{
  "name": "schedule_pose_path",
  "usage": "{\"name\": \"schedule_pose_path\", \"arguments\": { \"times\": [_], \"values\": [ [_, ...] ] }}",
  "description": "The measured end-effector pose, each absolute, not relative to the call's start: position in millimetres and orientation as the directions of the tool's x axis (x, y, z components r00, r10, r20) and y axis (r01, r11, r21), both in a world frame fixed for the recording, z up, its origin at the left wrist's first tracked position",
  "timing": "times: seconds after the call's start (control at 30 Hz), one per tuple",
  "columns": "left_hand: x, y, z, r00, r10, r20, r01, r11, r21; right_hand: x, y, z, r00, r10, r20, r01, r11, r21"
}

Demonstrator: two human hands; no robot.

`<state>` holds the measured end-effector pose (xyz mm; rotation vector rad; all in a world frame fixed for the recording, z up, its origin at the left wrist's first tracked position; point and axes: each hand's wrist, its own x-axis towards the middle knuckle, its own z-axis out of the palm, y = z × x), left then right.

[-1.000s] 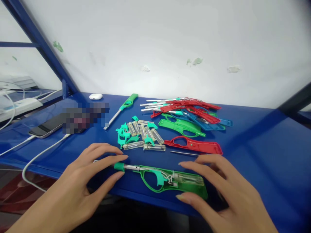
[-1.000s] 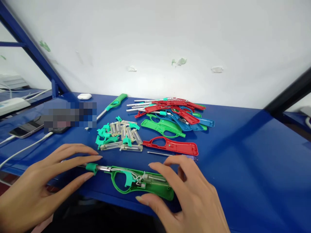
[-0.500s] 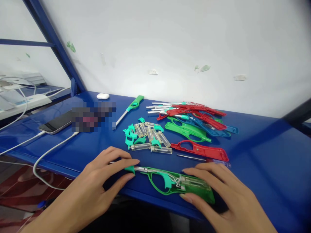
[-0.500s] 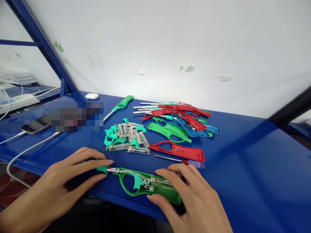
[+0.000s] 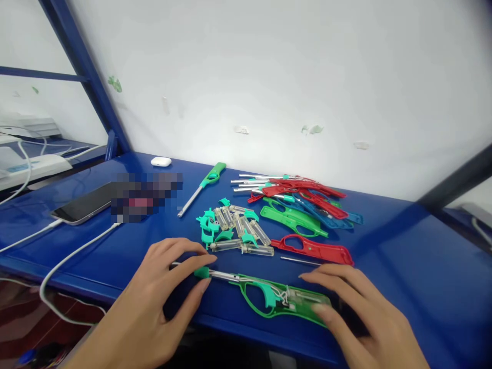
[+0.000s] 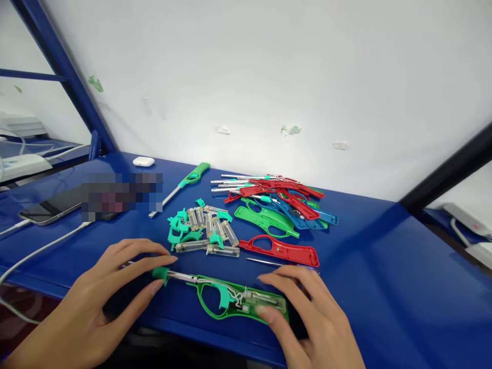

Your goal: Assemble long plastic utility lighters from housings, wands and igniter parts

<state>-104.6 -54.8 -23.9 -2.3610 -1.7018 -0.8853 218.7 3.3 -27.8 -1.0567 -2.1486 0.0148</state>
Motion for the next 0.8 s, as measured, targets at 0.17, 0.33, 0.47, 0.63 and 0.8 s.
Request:
{"name": "schedule_pose_path", "arguments": {
  "times": [0.17, 0.33, 0.47, 0.63, 0.8],
  "values": [
    [-105, -42, -33, 0.159, 0.705, 0.691, 0.89, -0.405, 0.209, 222, 7, -26, -0.258, 0.687, 0.679, 0.713, 0.61, -0.345],
    [-108, -37, -39, 0.132, 0.654, 0.745, 0.88, -0.423, 0.216, 234, 35, -22, -0.258, 0.774, 0.578, 0.8, 0.507, -0.321],
    [-110, -38, -41, 0.102, 0.673, 0.732, 0.868, -0.42, 0.265, 238, 65, -14, -0.319, 0.842, 0.434, 0.861, 0.449, -0.239],
    [-111, -39, -45, 0.085, 0.691, 0.718, 0.861, -0.413, 0.296, 238, 86, -9, -0.345, 0.882, 0.32, 0.895, 0.412, -0.17],
    [-111, -38, -46, 0.091, 0.68, 0.728, 0.855, -0.428, 0.292, 244, 90, -14, -0.298, 0.907, 0.298, 0.911, 0.364, -0.197]
  ]
}}
